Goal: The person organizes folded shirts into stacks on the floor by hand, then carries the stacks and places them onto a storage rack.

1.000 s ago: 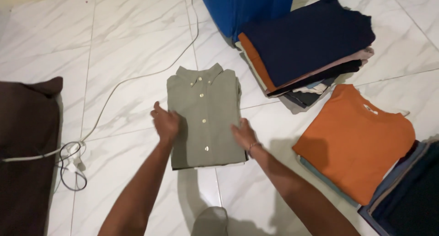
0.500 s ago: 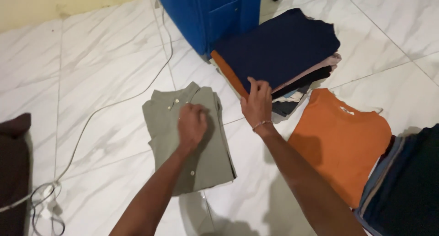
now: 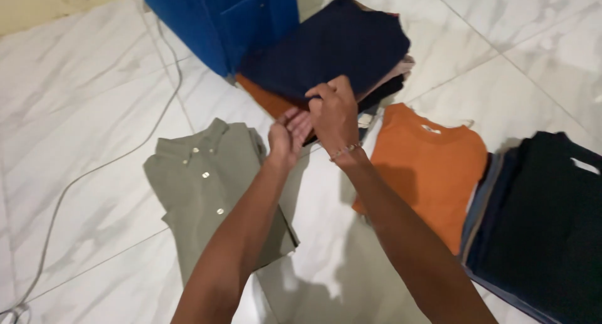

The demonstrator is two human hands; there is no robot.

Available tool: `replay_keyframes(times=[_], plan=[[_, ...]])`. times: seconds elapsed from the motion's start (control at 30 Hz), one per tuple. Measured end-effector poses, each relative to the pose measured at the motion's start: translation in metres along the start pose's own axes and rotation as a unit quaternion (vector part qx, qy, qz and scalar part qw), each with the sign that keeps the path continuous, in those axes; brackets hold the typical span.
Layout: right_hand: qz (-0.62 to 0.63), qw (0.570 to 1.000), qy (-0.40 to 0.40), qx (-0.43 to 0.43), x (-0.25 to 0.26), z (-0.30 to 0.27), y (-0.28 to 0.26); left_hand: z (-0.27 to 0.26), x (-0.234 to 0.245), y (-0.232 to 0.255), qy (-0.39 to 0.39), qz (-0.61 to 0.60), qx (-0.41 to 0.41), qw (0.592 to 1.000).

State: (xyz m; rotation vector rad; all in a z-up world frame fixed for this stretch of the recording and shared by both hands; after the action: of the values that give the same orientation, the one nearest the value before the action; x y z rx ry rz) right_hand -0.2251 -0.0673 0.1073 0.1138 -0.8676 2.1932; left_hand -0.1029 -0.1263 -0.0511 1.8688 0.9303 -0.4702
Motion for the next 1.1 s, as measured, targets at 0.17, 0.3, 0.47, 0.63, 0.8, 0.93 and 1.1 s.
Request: replay_keyframes(times=[0.17, 0.3, 0.47, 0.63, 0.8, 0.93, 1.1], plan=[[0.058, 0.998, 0.018, 0.01, 0.088, -0.016, -0.031, -0.049, -0.1, 0.032, -0.087, -0.119, 0.019, 0.989], [0.094, 0.989, -0.103, -0.057, 0.144, -0.066, -0.014, -0.116, -0.146, 0.037, -0.195, -0.148, 0.045, 0.968], [0.323, 0.802, 0.02, -0.502, 0.171, -0.101, 0.056, -0.176, -0.154, 0.001, -0.246, -0.144, 0.105, 0.953], [0.479, 0.622, 0.067, -0.616, 0.219, -0.064, 0.058, -0.211, -0.172, -0.041, -0.287, -0.133, 0.161, 0.935], [0.459, 0.72, 0.127, -0.504, 0.266, -0.004, 0.11, -0.209, -0.22, -0.063, -0.33, -0.127, 0.183, 0.917], [0.464, 0.751, 0.09, -0.46, 0.302, 0.019, 0.16, -0.173, -0.237, -0.076, -0.341, -0.121, 0.175, 0.915], [0.111, 0.791, 0.085, -0.596, 0.31, -0.037, 0.247, -0.108, -0.174, -0.11, -0.218, 0.106, 0.204, 0.948]])
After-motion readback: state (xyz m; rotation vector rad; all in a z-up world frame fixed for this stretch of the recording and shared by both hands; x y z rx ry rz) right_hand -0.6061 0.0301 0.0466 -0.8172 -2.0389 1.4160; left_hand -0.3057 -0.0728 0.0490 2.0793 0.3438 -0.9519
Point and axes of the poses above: each hand's wrist, its own z-axis towards the middle knuckle, its own x-axis out of the back of the hand, y = z × x, the point moved 1 cm from there along z, towards the middle knuckle, and after that the axes turned 14 degrees about y, right-handed, at the moved point
